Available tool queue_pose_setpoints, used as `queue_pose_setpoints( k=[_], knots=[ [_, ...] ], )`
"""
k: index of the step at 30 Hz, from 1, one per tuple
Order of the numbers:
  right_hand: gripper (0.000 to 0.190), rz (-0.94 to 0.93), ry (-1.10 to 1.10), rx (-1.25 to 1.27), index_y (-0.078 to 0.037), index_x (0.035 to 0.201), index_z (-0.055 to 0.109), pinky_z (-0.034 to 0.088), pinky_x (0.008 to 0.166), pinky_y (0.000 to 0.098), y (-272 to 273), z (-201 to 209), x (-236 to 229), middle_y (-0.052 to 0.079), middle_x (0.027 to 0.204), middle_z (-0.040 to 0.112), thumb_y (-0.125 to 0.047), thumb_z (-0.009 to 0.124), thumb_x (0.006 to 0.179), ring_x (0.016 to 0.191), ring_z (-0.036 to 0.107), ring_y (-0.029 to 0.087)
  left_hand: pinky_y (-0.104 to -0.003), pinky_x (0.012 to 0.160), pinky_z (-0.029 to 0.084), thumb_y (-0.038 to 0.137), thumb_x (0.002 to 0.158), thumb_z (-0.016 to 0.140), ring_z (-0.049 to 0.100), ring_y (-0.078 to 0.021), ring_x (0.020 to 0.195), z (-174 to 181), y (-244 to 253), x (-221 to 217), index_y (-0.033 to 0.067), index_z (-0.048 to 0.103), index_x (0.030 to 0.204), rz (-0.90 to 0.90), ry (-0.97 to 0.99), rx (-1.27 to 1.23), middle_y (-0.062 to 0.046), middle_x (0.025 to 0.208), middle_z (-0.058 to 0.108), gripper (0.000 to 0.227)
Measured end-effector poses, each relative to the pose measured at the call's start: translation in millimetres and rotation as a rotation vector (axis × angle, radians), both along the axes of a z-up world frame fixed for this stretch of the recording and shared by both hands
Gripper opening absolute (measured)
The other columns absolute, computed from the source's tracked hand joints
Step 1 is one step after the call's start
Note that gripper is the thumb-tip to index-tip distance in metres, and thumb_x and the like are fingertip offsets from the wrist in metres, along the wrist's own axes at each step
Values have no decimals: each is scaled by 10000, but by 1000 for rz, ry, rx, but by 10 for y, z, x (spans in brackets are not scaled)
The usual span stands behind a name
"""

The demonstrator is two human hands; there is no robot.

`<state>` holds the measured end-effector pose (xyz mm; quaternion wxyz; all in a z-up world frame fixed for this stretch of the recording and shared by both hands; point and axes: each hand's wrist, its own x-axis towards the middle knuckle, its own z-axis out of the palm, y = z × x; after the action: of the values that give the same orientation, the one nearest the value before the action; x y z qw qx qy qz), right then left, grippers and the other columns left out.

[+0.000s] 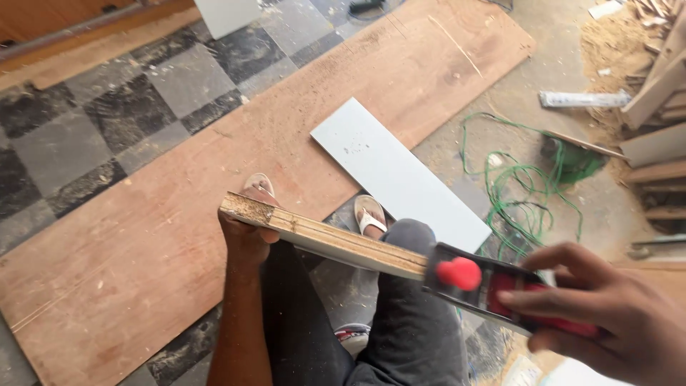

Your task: The recorder uses a hand plane and a scraper tool to smooth the edges and surfaces of wood panels.

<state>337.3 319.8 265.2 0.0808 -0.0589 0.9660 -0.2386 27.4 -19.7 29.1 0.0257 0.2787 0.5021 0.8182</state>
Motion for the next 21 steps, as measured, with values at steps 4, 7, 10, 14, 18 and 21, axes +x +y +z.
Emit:
queue_pose_setpoints(
  k=[4,7,10,14,18,21],
  knots=[
    [483,-25,-6,22,-381,1267,797,646,637,279,-148,20,-190,51,1260,576,-452,872,795,776,746,95,-267,721,503,570,686,942,623,-89,792,-84,90,-86,49,671,938,-16,-16,1,16,868,677,639],
    [426,72,-62,75,-350,1225,760,622,620,315,-631,328,-1090,70,1258,635,-441,774,809,727,756,170,-265,709,515,576,712,940,626,-83,801,-121,141,-181,73,638,928,-33,16,-25,22,868,664,626],
    [385,229,-14,78,-229,1219,738,630,606,315,-948,421,-1656,109,1227,617,-366,738,860,693,709,202,-264,735,537,583,688,950,640,-76,827,-177,92,-237,93,613,998,8,-60,-6,34,902,666,671],
    [367,265,60,101,-206,1119,789,593,588,338,-1000,469,-1748,62,1045,689,-417,771,820,648,701,200,-258,764,550,602,688,934,659,-76,852,-235,17,-286,54,657,1045,56,-77,-22,20,944,701,710],
    [376,267,389,-245,-59,1156,744,598,749,328,-668,318,-1458,94,1088,674,-342,726,910,870,697,203,-266,737,555,598,708,929,661,-87,822,-338,32,-225,24,674,1006,24,-53,-52,6,910,707,695],
    [447,-187,420,-675,-19,1297,705,460,700,280,-124,-354,-1215,68,1001,637,-376,698,1027,789,577,124,-291,736,569,607,737,908,675,-105,796,-329,37,-191,8,690,1013,40,-47,-108,-21,880,721,694]
  ],
)
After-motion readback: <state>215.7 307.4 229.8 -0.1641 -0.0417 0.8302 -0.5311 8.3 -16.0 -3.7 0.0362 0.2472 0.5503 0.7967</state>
